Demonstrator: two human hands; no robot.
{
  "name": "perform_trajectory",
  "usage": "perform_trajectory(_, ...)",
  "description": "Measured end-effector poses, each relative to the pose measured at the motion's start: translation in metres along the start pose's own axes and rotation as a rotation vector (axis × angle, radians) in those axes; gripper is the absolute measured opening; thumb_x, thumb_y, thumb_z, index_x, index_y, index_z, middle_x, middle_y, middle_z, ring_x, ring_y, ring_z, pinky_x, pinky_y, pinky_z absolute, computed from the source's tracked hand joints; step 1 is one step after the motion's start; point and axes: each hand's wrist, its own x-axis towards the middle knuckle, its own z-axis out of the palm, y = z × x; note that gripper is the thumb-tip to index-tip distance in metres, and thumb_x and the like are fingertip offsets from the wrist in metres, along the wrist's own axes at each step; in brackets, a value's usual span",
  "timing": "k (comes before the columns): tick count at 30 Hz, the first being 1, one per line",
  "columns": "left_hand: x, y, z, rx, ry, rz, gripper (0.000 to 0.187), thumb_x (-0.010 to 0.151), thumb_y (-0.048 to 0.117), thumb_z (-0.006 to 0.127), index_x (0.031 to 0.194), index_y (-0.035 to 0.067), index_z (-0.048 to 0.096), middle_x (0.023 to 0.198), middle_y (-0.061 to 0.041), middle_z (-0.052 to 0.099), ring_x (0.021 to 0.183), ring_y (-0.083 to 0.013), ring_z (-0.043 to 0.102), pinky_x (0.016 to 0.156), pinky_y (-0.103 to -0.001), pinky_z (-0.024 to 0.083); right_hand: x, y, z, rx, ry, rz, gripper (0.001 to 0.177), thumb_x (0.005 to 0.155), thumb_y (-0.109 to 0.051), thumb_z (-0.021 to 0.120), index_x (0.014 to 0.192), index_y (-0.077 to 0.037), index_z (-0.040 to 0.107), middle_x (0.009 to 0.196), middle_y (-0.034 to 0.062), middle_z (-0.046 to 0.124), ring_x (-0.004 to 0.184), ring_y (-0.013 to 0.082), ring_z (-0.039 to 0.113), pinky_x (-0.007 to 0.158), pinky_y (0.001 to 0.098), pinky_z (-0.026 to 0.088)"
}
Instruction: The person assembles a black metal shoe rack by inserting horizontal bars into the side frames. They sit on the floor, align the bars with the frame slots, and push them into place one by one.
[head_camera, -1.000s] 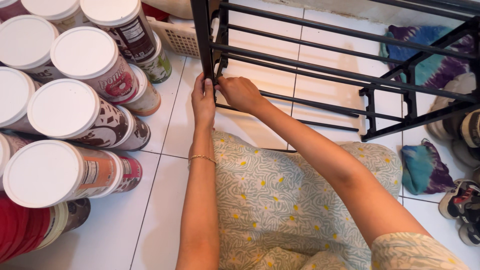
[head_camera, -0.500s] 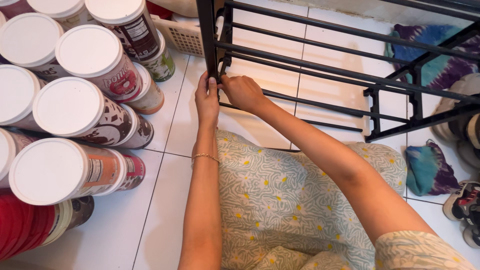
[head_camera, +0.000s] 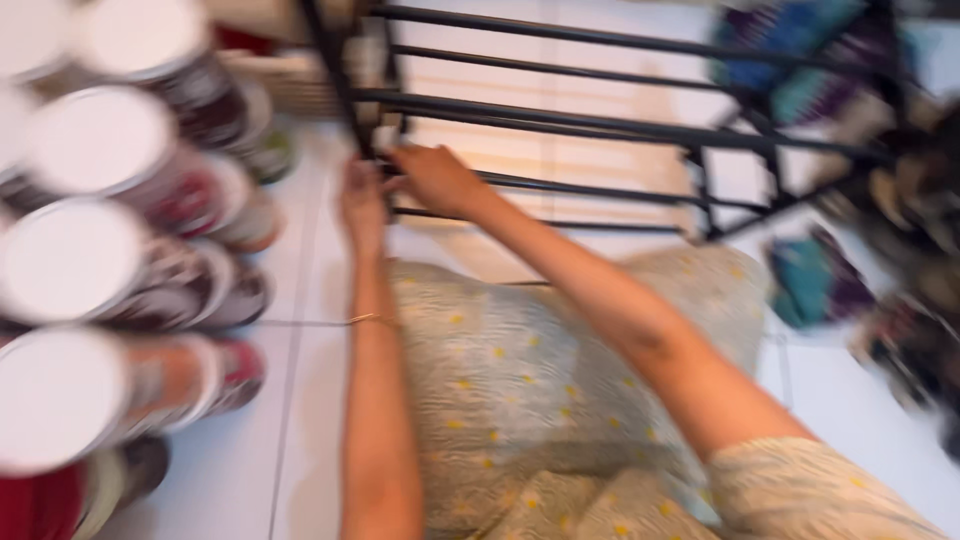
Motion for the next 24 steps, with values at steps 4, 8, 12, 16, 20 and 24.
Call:
perform_trajectory(4, -0.019, 0.025, 0.003, 0.378, 0.322, 0.319, 0.029, 0.113, 0.018, 0.057, 0.133, -0.003, 0.057, 0.129, -0.017, 0.064, 0.12, -0.0267, 0.062, 0.105, -0.036, 0.049, -0.114, 0.007, -0.031, 0.178, 0.356, 0.28, 0.039, 0.097, -0.017, 0.073, 0.132, -0.006, 0.061, 0.119, 0.0139, 0.066, 0.11, 0.0291, 0.069, 0.095, 0.0393, 0.055)
perform_trajectory(8, -0.104, 0.054, 0.086, -0.073, 0.017, 0.269, 0.011, 0.116, 0.012, 0.058, 0.118, 0.002, 0.06, 0.112, -0.008, 0.065, 0.106, -0.0185, 0.065, 0.097, -0.032, 0.055, -0.277, 0.045, -0.087, 0.184, 1.158, 0.574, 0.022, 0.104, -0.003, 0.058, 0.126, -0.004, 0.059, 0.115, 0.0057, 0.06, 0.108, 0.0178, 0.06, 0.1, 0.0331, 0.051)
perform_trajectory(12, -0.184, 0.072, 0.238, 0.247, -0.45, 0.424, 0.03, 0.093, 0.008, 0.069, 0.122, 0.004, 0.066, 0.118, -0.015, 0.067, 0.113, -0.0304, 0.061, 0.102, -0.043, 0.046, -0.381, 0.116, -0.145, -0.057, 1.256, 0.742, 0.036, 0.098, -0.001, 0.06, 0.133, -0.001, 0.053, 0.118, 0.0128, 0.056, 0.092, 0.0184, 0.053, 0.081, 0.0303, 0.05)
perform_trajectory(16, -0.218, 0.091, 0.369, 0.618, -0.808, 0.604, 0.023, 0.092, 0.016, 0.067, 0.111, 0.003, 0.07, 0.109, -0.018, 0.072, 0.11, -0.0361, 0.066, 0.102, -0.055, 0.043, -0.396, 0.159, -0.163, -0.277, 0.968, 0.781, 0.045, 0.094, -0.002, 0.065, 0.137, 0.003, 0.052, 0.123, 0.0233, 0.064, 0.097, 0.0322, 0.057, 0.084, 0.0393, 0.048)
perform_trajectory(20, -0.214, 0.091, 0.418, 0.886, -1.152, 0.467, 0.028, 0.094, 0.028, 0.066, 0.105, 0.004, 0.072, 0.099, -0.021, 0.072, 0.096, -0.0386, 0.069, 0.082, -0.05, 0.055, -0.389, 0.158, -0.162, 0.098, 0.893, 1.079, 0.04, 0.099, -0.01, 0.054, 0.138, -0.002, 0.052, 0.102, 0.022, 0.073, 0.092, 0.0344, 0.075, 0.08, 0.042, 0.056)
perform_trajectory(24, -0.204, 0.086, 0.427, 0.728, -1.171, 0.445, 0.02, 0.092, 0.025, 0.066, 0.097, 0.011, 0.078, 0.084, -0.018, 0.074, 0.082, -0.0362, 0.071, 0.077, -0.047, 0.056, -0.389, 0.145, -0.167, -0.032, 0.931, 0.918, 0.035, 0.1, -0.01, 0.056, 0.133, 0.001, 0.055, 0.104, 0.0252, 0.072, 0.097, 0.0423, 0.071, 0.081, 0.048, 0.055)
